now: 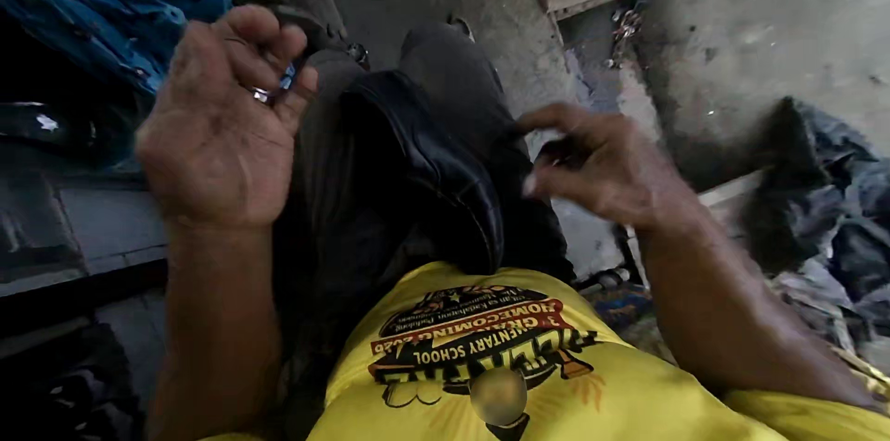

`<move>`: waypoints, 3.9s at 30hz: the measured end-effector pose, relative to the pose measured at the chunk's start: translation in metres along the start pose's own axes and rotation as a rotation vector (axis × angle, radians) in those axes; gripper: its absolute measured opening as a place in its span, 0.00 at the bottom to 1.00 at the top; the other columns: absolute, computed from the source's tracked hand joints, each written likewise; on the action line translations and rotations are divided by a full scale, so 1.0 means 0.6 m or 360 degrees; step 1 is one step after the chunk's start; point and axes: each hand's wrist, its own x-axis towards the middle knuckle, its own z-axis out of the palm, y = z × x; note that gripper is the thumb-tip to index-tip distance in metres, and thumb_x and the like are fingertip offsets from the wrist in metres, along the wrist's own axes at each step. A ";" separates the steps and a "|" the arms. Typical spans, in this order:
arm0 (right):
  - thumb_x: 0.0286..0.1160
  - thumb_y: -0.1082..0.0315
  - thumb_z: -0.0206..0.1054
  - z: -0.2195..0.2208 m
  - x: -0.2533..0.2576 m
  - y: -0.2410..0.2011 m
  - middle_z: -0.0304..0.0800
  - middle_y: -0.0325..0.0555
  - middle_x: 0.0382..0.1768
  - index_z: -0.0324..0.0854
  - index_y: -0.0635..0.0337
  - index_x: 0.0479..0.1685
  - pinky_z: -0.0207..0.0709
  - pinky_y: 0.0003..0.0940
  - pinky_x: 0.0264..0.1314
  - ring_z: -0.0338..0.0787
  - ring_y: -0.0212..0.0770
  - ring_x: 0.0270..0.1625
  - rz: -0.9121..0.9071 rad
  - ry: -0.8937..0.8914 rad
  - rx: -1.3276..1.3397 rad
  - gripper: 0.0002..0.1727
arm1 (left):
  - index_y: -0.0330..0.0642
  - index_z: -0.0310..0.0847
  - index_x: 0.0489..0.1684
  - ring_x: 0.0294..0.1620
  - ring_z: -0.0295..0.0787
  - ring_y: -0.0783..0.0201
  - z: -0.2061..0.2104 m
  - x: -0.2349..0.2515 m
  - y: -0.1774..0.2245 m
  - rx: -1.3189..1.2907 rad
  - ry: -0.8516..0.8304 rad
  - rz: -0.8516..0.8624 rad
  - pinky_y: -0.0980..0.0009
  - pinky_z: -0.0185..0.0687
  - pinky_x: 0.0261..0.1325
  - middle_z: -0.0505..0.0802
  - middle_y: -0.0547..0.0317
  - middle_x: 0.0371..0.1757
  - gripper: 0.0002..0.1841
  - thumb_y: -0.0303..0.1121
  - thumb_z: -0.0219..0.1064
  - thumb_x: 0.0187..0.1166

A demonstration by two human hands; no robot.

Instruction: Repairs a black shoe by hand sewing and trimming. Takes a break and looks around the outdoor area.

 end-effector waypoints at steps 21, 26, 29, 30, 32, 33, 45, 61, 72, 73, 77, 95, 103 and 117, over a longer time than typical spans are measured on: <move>0.70 0.61 0.77 0.047 0.017 -0.002 0.82 0.33 0.21 0.83 0.54 0.32 0.74 0.23 0.24 0.79 0.26 0.23 -0.0044 -0.0531 0.0097 0.09 | 0.55 0.84 0.39 0.35 0.91 0.70 -0.031 0.021 -0.024 0.0445 -0.0187 -0.0689 0.70 0.91 0.41 0.94 0.70 0.37 0.21 0.50 0.45 0.92; 0.66 0.59 0.79 0.064 -0.007 -0.016 0.86 0.30 0.25 0.86 0.51 0.30 0.81 0.22 0.26 0.84 0.24 0.27 -0.0195 -0.0373 0.0121 0.09 | 0.47 0.88 0.51 0.44 0.93 0.74 0.055 -0.050 -0.064 0.0165 -0.0708 -0.0748 0.74 0.92 0.48 0.96 0.67 0.44 0.16 0.41 0.81 0.69; 0.69 0.56 0.76 0.069 -0.025 -0.038 0.84 0.28 0.29 0.85 0.50 0.28 0.79 0.17 0.30 0.83 0.19 0.31 -0.0318 -0.0254 -0.0030 0.11 | 0.50 0.86 0.56 0.51 0.93 0.74 0.062 -0.044 -0.089 -0.0157 -0.0853 -0.0682 0.73 0.91 0.56 0.96 0.69 0.50 0.18 0.30 0.80 0.68; 0.70 0.55 0.76 0.071 -0.032 -0.042 0.84 0.28 0.29 0.85 0.50 0.29 0.80 0.16 0.31 0.83 0.19 0.32 -0.0326 -0.0197 -0.0079 0.11 | 0.50 0.86 0.57 0.53 0.93 0.73 0.065 -0.038 -0.094 -0.0164 -0.0871 -0.0663 0.72 0.90 0.60 0.96 0.69 0.51 0.20 0.29 0.81 0.67; 0.69 0.52 0.77 0.076 -0.043 -0.037 0.84 0.30 0.34 0.87 0.52 0.35 0.80 0.17 0.35 0.83 0.20 0.35 -0.0291 -0.0044 -0.0094 0.13 | 0.48 0.84 0.57 0.55 0.93 0.71 0.073 -0.031 -0.100 -0.0128 -0.0807 -0.0696 0.70 0.90 0.63 0.96 0.67 0.52 0.23 0.25 0.82 0.61; 0.68 0.52 0.77 0.078 -0.049 -0.029 0.85 0.31 0.39 0.88 0.53 0.42 0.81 0.17 0.38 0.84 0.21 0.38 -0.0254 0.0054 -0.0044 0.15 | 0.47 0.84 0.57 0.55 0.93 0.70 0.075 -0.028 -0.103 -0.0126 -0.0775 -0.0721 0.69 0.90 0.62 0.96 0.66 0.51 0.25 0.24 0.82 0.59; 0.84 0.63 0.64 0.066 -0.092 -0.003 0.87 0.37 0.47 0.83 0.61 0.70 0.84 0.19 0.46 0.86 0.23 0.44 -0.0442 0.0206 -0.0078 0.20 | 0.46 0.85 0.57 0.55 0.93 0.69 0.072 -0.021 -0.112 -0.0178 -0.0818 -0.0784 0.68 0.90 0.63 0.96 0.64 0.52 0.24 0.23 0.82 0.60; 0.82 0.67 0.61 0.059 -0.085 -0.013 0.89 0.39 0.44 0.88 0.61 0.63 0.84 0.20 0.44 0.87 0.25 0.43 -0.0507 0.0098 -0.0163 0.17 | 0.45 0.82 0.58 0.56 0.93 0.69 0.081 -0.022 -0.106 -0.0085 -0.0759 -0.0798 0.68 0.90 0.64 0.96 0.64 0.52 0.27 0.21 0.83 0.57; 0.76 0.64 0.59 -0.007 -0.056 -0.055 0.85 0.32 0.34 0.93 0.54 0.56 0.78 0.22 0.28 0.82 0.24 0.31 -0.0485 -0.0233 -0.0624 0.18 | 0.40 0.83 0.58 0.56 0.92 0.69 0.115 -0.017 -0.087 0.0082 -0.0792 -0.0789 0.70 0.90 0.63 0.95 0.62 0.51 0.26 0.18 0.82 0.57; 0.76 0.64 0.59 -0.011 -0.051 -0.058 0.86 0.32 0.34 0.93 0.54 0.55 0.78 0.22 0.28 0.82 0.24 0.31 -0.0488 -0.0263 -0.0648 0.18 | 0.39 0.84 0.57 0.55 0.93 0.69 0.119 -0.017 -0.086 0.0101 -0.0772 -0.0784 0.70 0.90 0.63 0.96 0.61 0.50 0.25 0.18 0.82 0.57; 0.73 0.65 0.59 -0.009 -0.040 -0.061 0.84 0.32 0.31 0.94 0.54 0.51 0.74 0.22 0.24 0.80 0.24 0.27 -0.0540 -0.0277 -0.0701 0.18 | 0.38 0.83 0.58 0.57 0.92 0.69 0.128 -0.021 -0.091 0.0233 -0.0718 -0.0692 0.70 0.90 0.65 0.95 0.60 0.52 0.27 0.20 0.84 0.56; 0.71 0.67 0.61 0.037 -0.029 -0.054 0.85 0.35 0.30 0.92 0.58 0.45 0.75 0.26 0.23 0.82 0.28 0.26 -0.0623 -0.0151 -0.0649 0.14 | 0.38 0.84 0.56 0.55 0.92 0.68 0.114 -0.024 -0.105 0.0038 -0.0786 -0.0608 0.69 0.89 0.64 0.95 0.60 0.50 0.24 0.19 0.82 0.59; 0.75 0.65 0.62 0.027 -0.038 -0.045 0.84 0.31 0.32 0.93 0.55 0.50 0.74 0.16 0.27 0.79 0.20 0.29 -0.0602 -0.0104 -0.0516 0.15 | 0.39 0.83 0.60 0.56 0.93 0.67 0.086 -0.011 -0.098 -0.0095 -0.0947 -0.0698 0.68 0.90 0.63 0.95 0.59 0.52 0.25 0.18 0.79 0.61; 0.82 0.61 0.61 0.023 -0.038 -0.026 0.88 0.30 0.35 0.93 0.55 0.50 0.79 0.15 0.35 0.83 0.18 0.35 -0.0544 -0.0078 -0.0396 0.15 | 0.42 0.83 0.62 0.47 0.87 0.66 -0.113 0.014 -0.003 0.1522 0.0333 -0.0585 0.66 0.85 0.49 0.87 0.55 0.62 0.14 0.38 0.62 0.87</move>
